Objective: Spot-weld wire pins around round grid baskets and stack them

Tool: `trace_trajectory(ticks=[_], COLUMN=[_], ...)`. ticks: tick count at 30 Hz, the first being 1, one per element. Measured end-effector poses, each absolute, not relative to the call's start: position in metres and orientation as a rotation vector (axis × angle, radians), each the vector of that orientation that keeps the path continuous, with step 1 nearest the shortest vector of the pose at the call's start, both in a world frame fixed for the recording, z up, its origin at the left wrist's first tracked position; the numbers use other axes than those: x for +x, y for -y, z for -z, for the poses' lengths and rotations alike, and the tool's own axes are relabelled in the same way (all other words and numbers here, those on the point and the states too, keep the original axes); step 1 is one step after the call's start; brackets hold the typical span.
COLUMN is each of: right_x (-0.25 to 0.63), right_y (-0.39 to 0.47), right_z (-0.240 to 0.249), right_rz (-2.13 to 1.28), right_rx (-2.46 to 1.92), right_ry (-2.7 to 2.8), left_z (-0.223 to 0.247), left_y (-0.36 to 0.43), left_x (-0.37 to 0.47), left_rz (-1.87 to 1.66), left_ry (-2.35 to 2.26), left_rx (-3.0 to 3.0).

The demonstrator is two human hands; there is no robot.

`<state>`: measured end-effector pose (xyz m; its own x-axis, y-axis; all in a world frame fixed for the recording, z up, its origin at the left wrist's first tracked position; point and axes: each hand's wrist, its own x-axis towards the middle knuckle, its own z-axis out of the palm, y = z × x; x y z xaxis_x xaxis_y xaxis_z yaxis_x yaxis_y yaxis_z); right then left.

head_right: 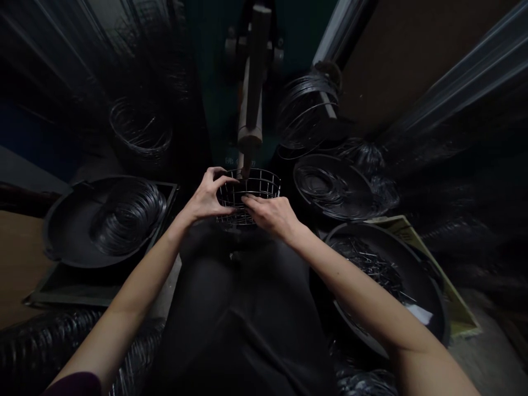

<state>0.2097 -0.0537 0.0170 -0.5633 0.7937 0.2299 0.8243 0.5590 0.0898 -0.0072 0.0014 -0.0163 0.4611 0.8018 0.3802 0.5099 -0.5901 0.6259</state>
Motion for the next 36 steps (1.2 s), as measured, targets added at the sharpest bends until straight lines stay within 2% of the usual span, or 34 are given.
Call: trace_trajectory(ticks=[13, 31, 36], right_x=[0.218, 0.217, 0.234], right_y=[0.057, -0.003, -0.007], right_z=[-0.012, -0.006, -0.022], right_rz=[0.153, 0.014, -0.080], right_rx=[-1.497, -1.572, -1.468], right_ry=[2.368, 2.113, 2.047], left_z=[0.003, 0.002, 0.009], left_y=[-0.011, -0.071, -0.071], left_x=[-0.007, -0.001, -0.031], left_rz=[-0.851, -0.851, -0.951], left_ry=[-1.184, -1.227, -1.042], left_rx=[2.210, 2.170, 1.999])
